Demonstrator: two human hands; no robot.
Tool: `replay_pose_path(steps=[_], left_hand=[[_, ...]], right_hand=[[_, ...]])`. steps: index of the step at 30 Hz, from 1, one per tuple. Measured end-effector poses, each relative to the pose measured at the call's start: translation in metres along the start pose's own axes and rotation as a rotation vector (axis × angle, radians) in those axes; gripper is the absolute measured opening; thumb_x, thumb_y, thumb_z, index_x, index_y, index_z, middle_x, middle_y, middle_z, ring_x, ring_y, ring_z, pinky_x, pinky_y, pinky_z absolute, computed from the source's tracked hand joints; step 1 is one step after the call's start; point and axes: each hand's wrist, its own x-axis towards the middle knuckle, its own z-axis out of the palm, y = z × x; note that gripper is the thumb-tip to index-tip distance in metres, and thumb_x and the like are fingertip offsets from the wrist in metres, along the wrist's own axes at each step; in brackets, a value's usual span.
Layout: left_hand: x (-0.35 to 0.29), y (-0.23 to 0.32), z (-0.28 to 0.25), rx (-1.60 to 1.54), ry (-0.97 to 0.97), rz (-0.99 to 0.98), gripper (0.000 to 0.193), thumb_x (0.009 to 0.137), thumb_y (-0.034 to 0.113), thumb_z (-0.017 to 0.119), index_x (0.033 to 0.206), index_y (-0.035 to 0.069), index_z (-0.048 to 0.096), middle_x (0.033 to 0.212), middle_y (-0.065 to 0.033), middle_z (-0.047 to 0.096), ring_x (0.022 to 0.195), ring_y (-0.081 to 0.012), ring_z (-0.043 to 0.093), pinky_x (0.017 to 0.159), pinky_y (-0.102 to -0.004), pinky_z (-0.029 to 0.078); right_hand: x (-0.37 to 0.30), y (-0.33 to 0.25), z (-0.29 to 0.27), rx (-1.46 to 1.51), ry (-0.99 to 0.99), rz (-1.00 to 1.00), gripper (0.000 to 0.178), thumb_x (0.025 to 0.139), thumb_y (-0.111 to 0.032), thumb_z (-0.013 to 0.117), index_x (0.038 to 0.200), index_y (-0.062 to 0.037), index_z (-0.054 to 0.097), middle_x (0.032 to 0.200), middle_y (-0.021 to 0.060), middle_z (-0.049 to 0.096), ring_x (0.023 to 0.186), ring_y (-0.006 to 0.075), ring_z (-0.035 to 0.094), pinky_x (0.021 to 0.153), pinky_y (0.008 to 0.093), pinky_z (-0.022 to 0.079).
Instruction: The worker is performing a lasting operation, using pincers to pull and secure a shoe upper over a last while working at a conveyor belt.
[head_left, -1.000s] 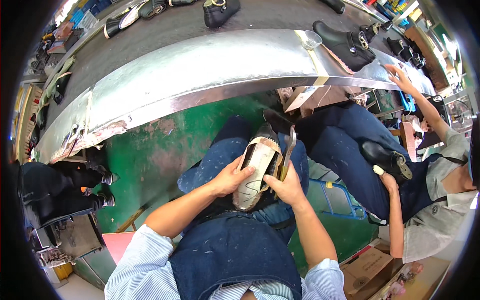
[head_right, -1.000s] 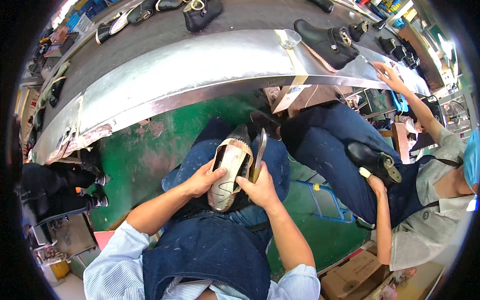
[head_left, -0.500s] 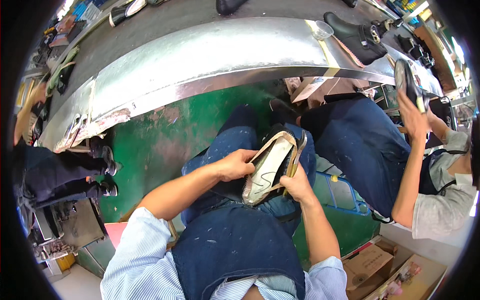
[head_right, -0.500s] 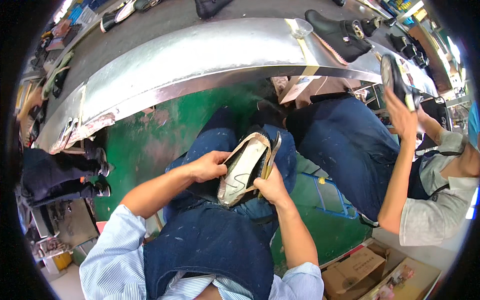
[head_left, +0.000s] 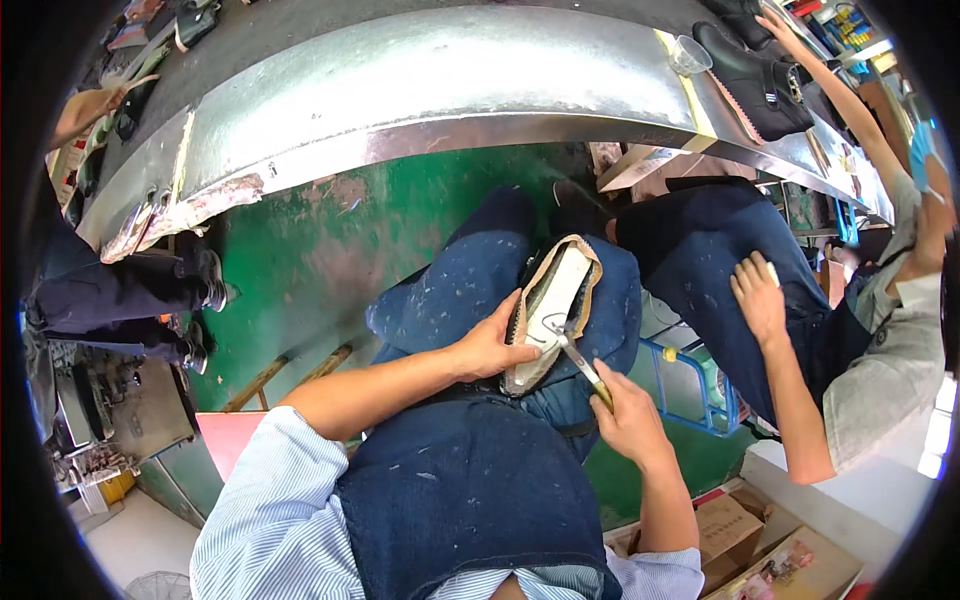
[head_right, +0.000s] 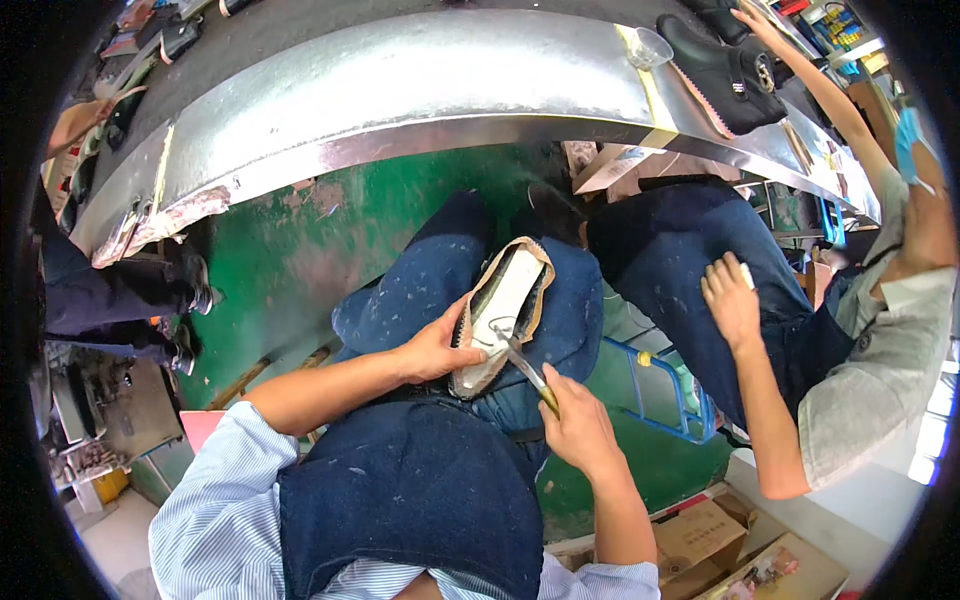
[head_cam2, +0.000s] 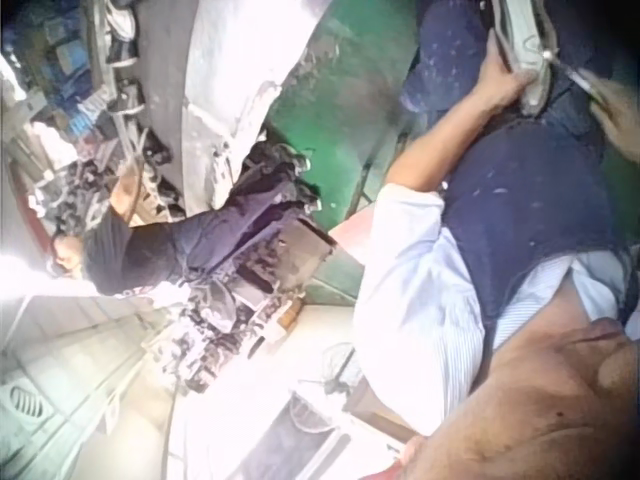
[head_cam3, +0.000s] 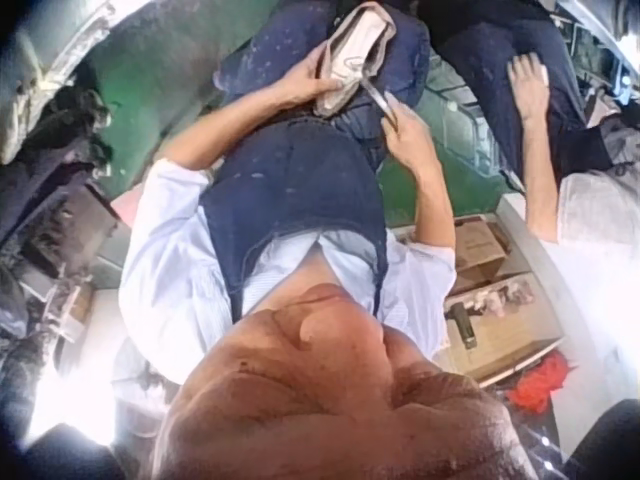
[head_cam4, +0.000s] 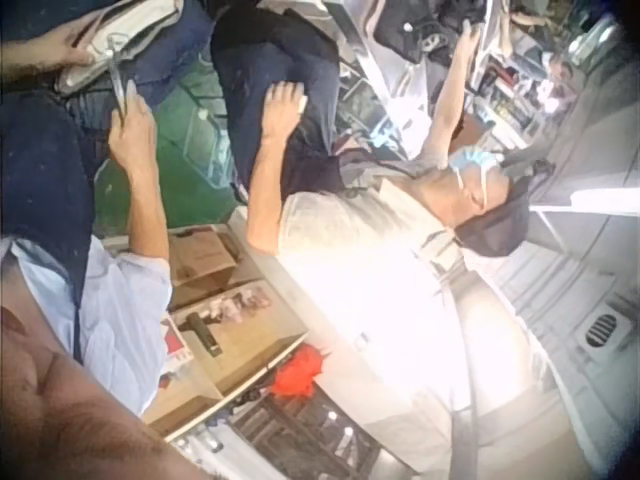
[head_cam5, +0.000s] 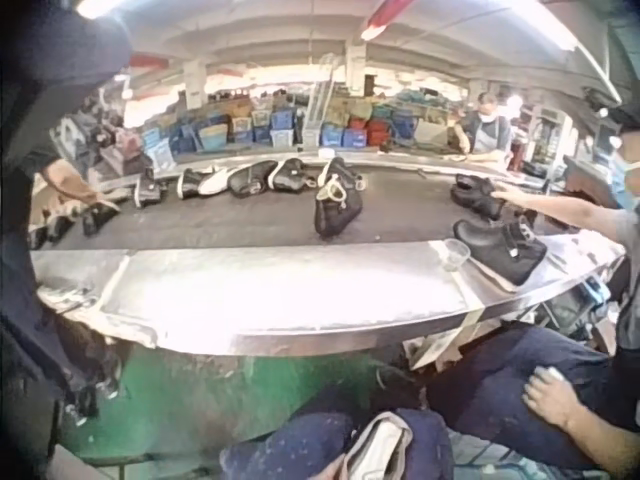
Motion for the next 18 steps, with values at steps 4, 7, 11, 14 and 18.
replay_pose_path(steps=[4,7,11,14,18], left_hand=[[-0.001,0.01,0.004,0.001,-0.008,-0.081,0.104,0.078,0.012,0.077,0.154,0.0,0.008,0.149,-0.0158,0.037,0.137,-0.022,0.036,0.114,-0.0328,0.029],[-0.002,0.002,0.004,0.029,-0.008,-0.01,0.112,0.074,0.012,0.08,0.153,-0.003,0.003,0.15,-0.0171,0.035,0.138,-0.0233,0.035,0.114,-0.0334,0.028],[-0.003,0.002,0.001,0.152,-0.016,0.073,0.118,0.071,0.014,0.083,0.152,-0.007,-0.002,0.152,-0.0199,0.032,0.14,-0.0244,0.033,0.115,-0.0337,0.027],[-0.002,-0.003,-0.003,0.176,-0.042,0.104,0.118,0.071,0.015,0.082,0.15,-0.009,-0.002,0.152,-0.0231,0.029,0.142,-0.0265,0.03,0.116,-0.0338,0.024],[-0.007,0.013,0.002,0.355,-0.009,0.13,0.114,0.072,0.016,0.08,0.147,-0.015,0.0,0.152,-0.0316,0.023,0.144,-0.0351,0.026,0.118,-0.0359,0.021]], right_hand=[[0.019,-0.001,-0.007,-0.353,0.156,-0.321,0.049,0.082,-0.003,0.061,0.129,0.0039,0.051,0.113,0.0197,0.06,0.105,0.0362,0.059,0.088,0.0427,0.05],[0.035,-0.009,-0.02,-0.627,0.162,-0.48,0.047,0.076,0.0,0.059,0.123,0.0028,0.055,0.107,0.0184,0.062,0.097,0.0334,0.061,0.083,0.0393,0.053],[0.041,-0.016,-0.028,-0.459,-0.111,-0.422,0.039,0.077,-0.003,0.062,0.115,0.0024,0.057,0.094,0.0179,0.065,0.088,0.0369,0.063,0.078,0.0428,0.053],[0.041,-0.023,-0.017,-0.237,-0.166,-0.375,0.038,0.08,-0.004,0.064,0.116,0.0035,0.057,0.097,0.0204,0.064,0.091,0.0389,0.062,0.08,0.0447,0.052],[0.033,-0.011,-0.027,-0.119,-0.226,-0.29,0.05,0.084,-0.008,0.066,0.13,0.006,0.052,0.118,0.0279,0.061,0.113,0.0417,0.058,0.098,0.0419,0.047]])
